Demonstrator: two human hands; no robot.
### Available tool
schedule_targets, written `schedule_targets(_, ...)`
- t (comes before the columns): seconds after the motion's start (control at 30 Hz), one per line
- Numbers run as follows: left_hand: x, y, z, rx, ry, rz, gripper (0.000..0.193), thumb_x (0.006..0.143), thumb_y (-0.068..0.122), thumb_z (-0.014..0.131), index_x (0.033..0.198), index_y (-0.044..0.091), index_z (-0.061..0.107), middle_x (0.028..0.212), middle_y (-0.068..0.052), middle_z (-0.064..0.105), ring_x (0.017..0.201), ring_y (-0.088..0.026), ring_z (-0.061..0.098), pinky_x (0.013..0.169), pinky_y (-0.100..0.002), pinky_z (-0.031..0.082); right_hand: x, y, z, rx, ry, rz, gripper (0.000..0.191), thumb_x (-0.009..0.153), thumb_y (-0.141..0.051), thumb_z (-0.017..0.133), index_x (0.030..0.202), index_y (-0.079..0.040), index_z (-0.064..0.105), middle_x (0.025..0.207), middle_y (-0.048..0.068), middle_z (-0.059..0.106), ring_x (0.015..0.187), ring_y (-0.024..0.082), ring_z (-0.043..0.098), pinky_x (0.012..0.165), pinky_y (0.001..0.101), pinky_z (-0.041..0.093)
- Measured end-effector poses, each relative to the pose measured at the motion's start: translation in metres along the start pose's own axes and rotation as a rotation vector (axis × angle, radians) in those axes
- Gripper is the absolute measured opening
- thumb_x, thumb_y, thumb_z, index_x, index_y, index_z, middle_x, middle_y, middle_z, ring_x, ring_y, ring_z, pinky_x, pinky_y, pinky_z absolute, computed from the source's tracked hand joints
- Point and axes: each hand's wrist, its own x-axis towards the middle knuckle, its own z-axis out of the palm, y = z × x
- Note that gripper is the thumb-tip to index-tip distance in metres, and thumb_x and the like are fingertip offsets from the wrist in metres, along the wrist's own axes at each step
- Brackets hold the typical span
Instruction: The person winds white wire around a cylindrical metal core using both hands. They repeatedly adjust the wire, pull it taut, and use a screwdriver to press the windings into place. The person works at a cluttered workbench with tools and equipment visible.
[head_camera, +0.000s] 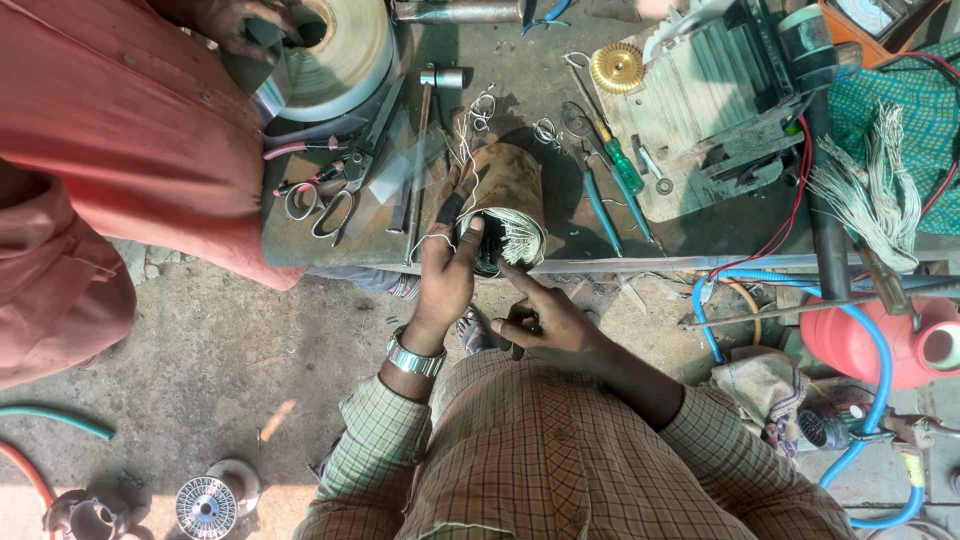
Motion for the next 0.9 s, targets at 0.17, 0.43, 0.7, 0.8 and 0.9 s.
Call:
schedule_targets(0.17,0.002,0.004,0.002,-0.03,-0.007,0.06,0.052,0.107,0.013,0.055,0.155,-0.001,0.04,0.164,-0.021,0.041,0.155,-0.032,0.035,0.128,-0.041,0.027,0.004,0.0,-0.002,-0.004,0.015,-0.036,0.083,0.094,-0.016,0.072,0.162,-0.006,0.026,0.095,0.009,0.063,0.074,0.014,0.065,0.068,0.0295,0.055)
schedule_targets(0.43,0.0,0.01,0.0,0.166,-0.008,0.087,0.05,0.103,0.004,0.057,0.152,0.006,0.05,0.166,-0.021,0.038,0.158,-0.034,0.031,0.129,-0.043,0.024,0.011,0.01,-0.007,0.089,-0.014,-0.291,0.076,0.098,-0.016,0.073,0.158,-0.001,0.029,0.13,0.013,0.056,0.092,0.015,0.072,0.073,0.0308,0.062)
schedule_targets(0.7,-0.002,0.007,0.003,0.173,0.007,0.072,0.055,0.093,-0.004,0.058,0.147,0.001,0.05,0.158,-0.02,0.05,0.149,-0.032,0.047,0.122,-0.039,0.038,0.017,0.006,-0.004,-0.323,0.131,-0.013,0.08,0.088,-0.016,0.072,0.156,-0.006,0.03,0.08,0.018,0.071,0.071,0.029,0.072,0.069,0.0412,0.058)
schedule_targets(0.8,-0.002,0.004,0.001,0.154,-0.008,0.052,0.051,0.095,-0.004,0.059,0.146,0.001,0.052,0.156,-0.02,0.054,0.146,-0.031,0.053,0.12,-0.038,0.041,0.025,0.011,0.001,-0.413,0.18,-0.096,0.082,0.087,-0.018,0.073,0.153,0.0,0.029,0.084,0.021,0.07,0.074,0.033,0.072,0.075,0.0457,0.057)
schedule_targets(0.9,0.0,-0.001,-0.002,0.186,0.004,0.159,0.054,0.095,-0.007,0.058,0.148,-0.002,0.05,0.156,-0.024,0.051,0.146,-0.035,0.048,0.121,-0.041,0.038,0.029,0.014,0.001,-0.427,0.149,-0.029,0.08,0.088,-0.02,0.071,0.153,0.001,0.03,0.088,0.022,0.07,0.077,0.034,0.072,0.079,0.0473,0.057)
